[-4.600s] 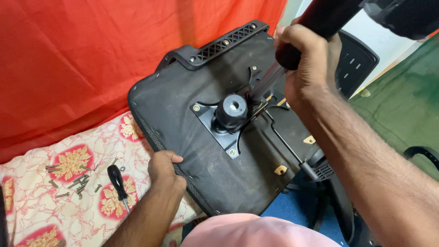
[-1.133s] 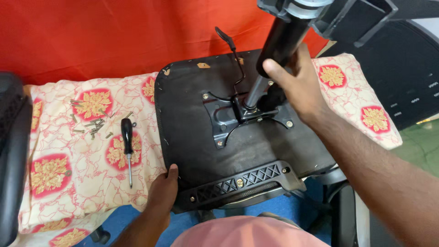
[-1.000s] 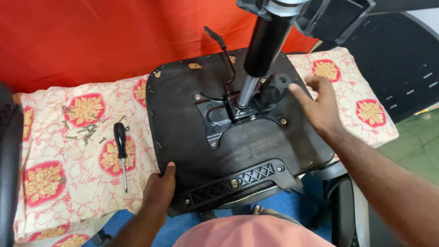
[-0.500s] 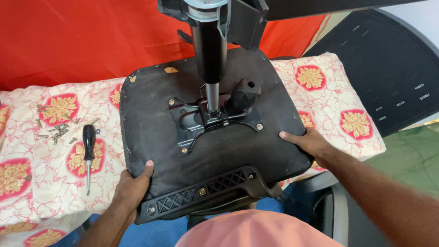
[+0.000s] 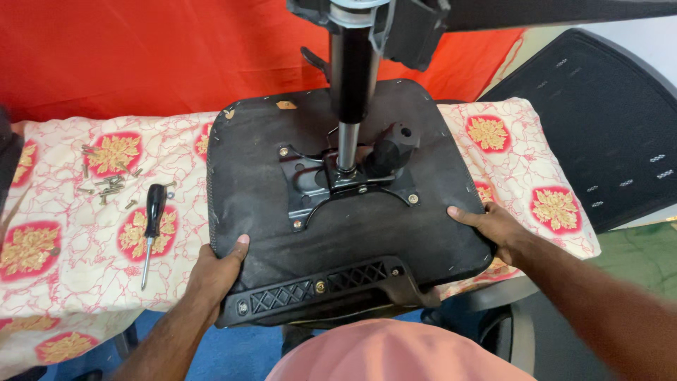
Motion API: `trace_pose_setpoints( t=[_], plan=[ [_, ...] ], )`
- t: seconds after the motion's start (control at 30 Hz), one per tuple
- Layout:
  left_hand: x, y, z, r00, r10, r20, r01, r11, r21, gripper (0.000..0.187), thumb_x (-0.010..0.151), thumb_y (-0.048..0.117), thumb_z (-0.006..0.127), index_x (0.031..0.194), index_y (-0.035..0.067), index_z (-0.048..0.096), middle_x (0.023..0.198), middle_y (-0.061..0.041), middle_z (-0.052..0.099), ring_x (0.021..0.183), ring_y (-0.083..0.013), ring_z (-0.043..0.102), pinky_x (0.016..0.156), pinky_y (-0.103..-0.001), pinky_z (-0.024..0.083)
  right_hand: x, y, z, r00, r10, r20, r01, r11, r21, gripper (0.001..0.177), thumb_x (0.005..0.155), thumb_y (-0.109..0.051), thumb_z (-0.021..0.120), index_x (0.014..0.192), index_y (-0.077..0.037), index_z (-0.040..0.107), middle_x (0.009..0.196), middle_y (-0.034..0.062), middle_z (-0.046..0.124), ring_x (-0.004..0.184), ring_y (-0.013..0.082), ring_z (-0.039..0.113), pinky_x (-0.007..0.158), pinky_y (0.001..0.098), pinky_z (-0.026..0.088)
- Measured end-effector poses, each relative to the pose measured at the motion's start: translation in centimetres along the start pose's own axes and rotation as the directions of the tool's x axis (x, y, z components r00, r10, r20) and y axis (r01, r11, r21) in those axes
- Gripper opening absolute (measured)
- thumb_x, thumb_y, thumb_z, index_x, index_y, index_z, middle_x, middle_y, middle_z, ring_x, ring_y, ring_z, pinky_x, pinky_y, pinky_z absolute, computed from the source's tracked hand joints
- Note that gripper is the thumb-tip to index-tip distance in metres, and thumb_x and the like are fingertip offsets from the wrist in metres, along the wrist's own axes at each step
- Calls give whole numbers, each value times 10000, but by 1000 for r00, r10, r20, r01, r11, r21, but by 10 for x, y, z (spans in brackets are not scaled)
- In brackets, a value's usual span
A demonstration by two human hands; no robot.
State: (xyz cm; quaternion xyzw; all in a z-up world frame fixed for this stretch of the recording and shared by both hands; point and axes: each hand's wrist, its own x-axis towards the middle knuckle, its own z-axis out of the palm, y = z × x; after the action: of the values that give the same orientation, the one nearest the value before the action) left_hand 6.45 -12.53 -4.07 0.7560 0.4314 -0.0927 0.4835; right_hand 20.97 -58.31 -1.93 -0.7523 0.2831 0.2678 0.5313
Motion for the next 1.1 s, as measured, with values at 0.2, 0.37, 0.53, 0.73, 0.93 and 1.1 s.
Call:
trace_pose_setpoints(
  t=[0.2, 0.37, 0.53, 0.73, 0.93, 1.1],
  plan=[
    [0, -8, -1, 989, 114, 89, -97, 978, -184, 730, 882, 442, 703, 1393, -41, 508, 1300, -229, 684, 1178, -321, 679, 989, -415, 525, 0, -9, 2, 999, 39, -36, -38, 999, 18, 888, 725, -330, 825, 1457, -25, 424, 1252, 256, 674, 1104, 385, 708, 893, 577, 610],
    [-1, -7, -5, 995, 72, 63, -69, 997, -42, 731, 876, 494, 710, 1364, -29, 556, 1269, -232, 698, 1166, -329, 687, 985, -426, 530, -2, -11, 4, 995, 25, -93, -44, 978, -204, 841, 805, -459, 802, 1428, 21, 504, 1267, 261, 695, 1087, 363, 704, 864, 559, 593],
    [-1, -9, -11, 992, 60, 109, -55, 998, -43, 792, 861, 524, 721, 1370, -47, 515, 1269, -243, 678, 1173, -334, 677, 971, -436, 544, -4, 0, 12, 975, -118, -186, 57, 951, -304, 786, 858, -502, 744, 1368, 62, 545, 1151, 289, 722, 1000, 406, 752, 839, 522, 617],
    [3, -6, -26, 975, 44, 218, -49, 999, 21, 850, 829, 564, 723, 1364, -53, 487, 1241, -253, 681, 1143, -360, 702, 936, -463, 571, -27, 37, 30, 824, -437, -362, 228, 840, -493, 734, 895, -506, 763, 1302, 87, 619, 1134, 263, 713, 1066, 388, 712, 944, 482, 555],
    [23, -8, -46, 965, 231, 127, -261, 901, 347, 703, 885, 591, 683, 1243, -11, 616, 1182, -261, 690, 1136, -406, 662, 963, -512, 515, -60, 36, 89, 482, -763, -430, 230, 584, -779, 606, 845, -359, 814, 1327, -57, 606, 1324, 208, 528, 1260, 415, 457, 984, 626, 376],
    [65, -25, -90, 847, 516, -128, -427, 804, 415, 452, 882, 373, 689, 1171, 26, 662, 1195, -256, 635, 1160, -444, 590, 979, -546, 483, -98, 16, 178, 413, -890, -195, 427, 378, -821, 389, 825, -233, 782, 1189, -145, 678, 1241, 128, 582, 1214, 363, 507, 993, 540, 404]
  ],
)
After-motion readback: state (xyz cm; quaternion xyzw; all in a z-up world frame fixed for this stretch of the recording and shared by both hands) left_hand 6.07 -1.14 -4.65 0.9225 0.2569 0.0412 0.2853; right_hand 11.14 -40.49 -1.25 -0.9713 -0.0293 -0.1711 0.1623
